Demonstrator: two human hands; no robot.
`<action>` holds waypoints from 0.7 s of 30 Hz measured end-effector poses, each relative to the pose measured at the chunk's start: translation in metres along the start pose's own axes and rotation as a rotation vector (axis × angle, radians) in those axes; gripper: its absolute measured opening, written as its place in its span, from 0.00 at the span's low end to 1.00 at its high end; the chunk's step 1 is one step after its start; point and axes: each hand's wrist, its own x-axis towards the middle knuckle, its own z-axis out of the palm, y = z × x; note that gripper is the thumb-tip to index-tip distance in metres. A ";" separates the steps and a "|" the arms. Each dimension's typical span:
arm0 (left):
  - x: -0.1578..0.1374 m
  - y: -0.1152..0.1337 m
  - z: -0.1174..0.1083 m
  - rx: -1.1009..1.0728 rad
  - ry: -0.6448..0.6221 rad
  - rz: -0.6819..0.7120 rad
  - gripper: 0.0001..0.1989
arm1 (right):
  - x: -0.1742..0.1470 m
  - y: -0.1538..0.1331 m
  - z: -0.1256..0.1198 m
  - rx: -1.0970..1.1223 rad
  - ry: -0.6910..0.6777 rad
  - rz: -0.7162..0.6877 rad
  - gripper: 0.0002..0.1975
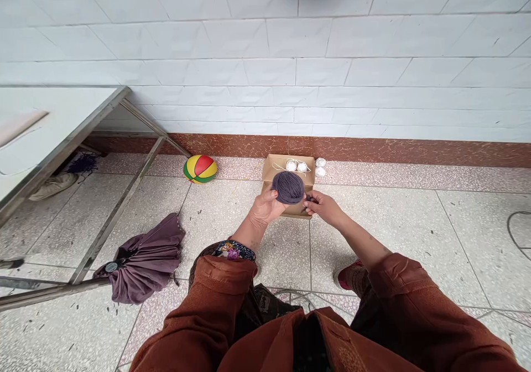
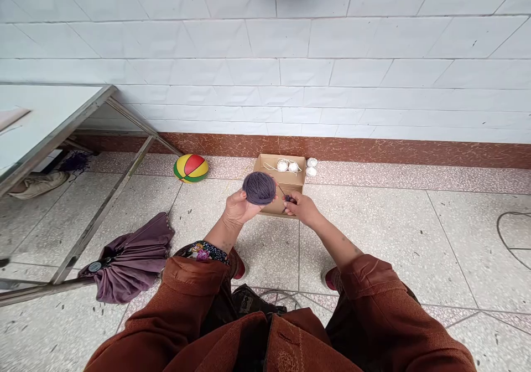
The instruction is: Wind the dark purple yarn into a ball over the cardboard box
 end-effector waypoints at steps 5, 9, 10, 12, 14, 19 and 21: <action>-0.001 0.024 -0.008 -0.055 0.190 0.229 0.35 | -0.003 0.003 -0.026 -0.656 0.120 0.052 0.09; -0.001 0.039 -0.016 -0.075 0.285 0.402 0.29 | -0.007 0.007 -0.044 -1.061 0.050 0.131 0.06; -0.001 0.040 -0.016 -0.074 0.296 0.417 0.29 | -0.007 0.008 -0.047 -1.072 0.034 0.149 0.06; -0.001 0.041 -0.016 -0.072 0.287 0.396 0.29 | -0.007 0.009 -0.050 -1.079 0.011 0.182 0.05; -0.002 0.042 -0.016 -0.070 0.263 0.369 0.30 | -0.005 0.008 -0.051 -1.077 -0.021 0.214 0.04; -0.003 0.058 -0.023 -0.066 0.335 0.522 0.27 | -0.005 0.003 -0.058 -0.958 -0.129 0.217 0.07; -0.003 0.065 -0.028 -0.086 0.367 0.560 0.25 | -0.006 0.003 -0.065 -0.940 -0.130 0.215 0.11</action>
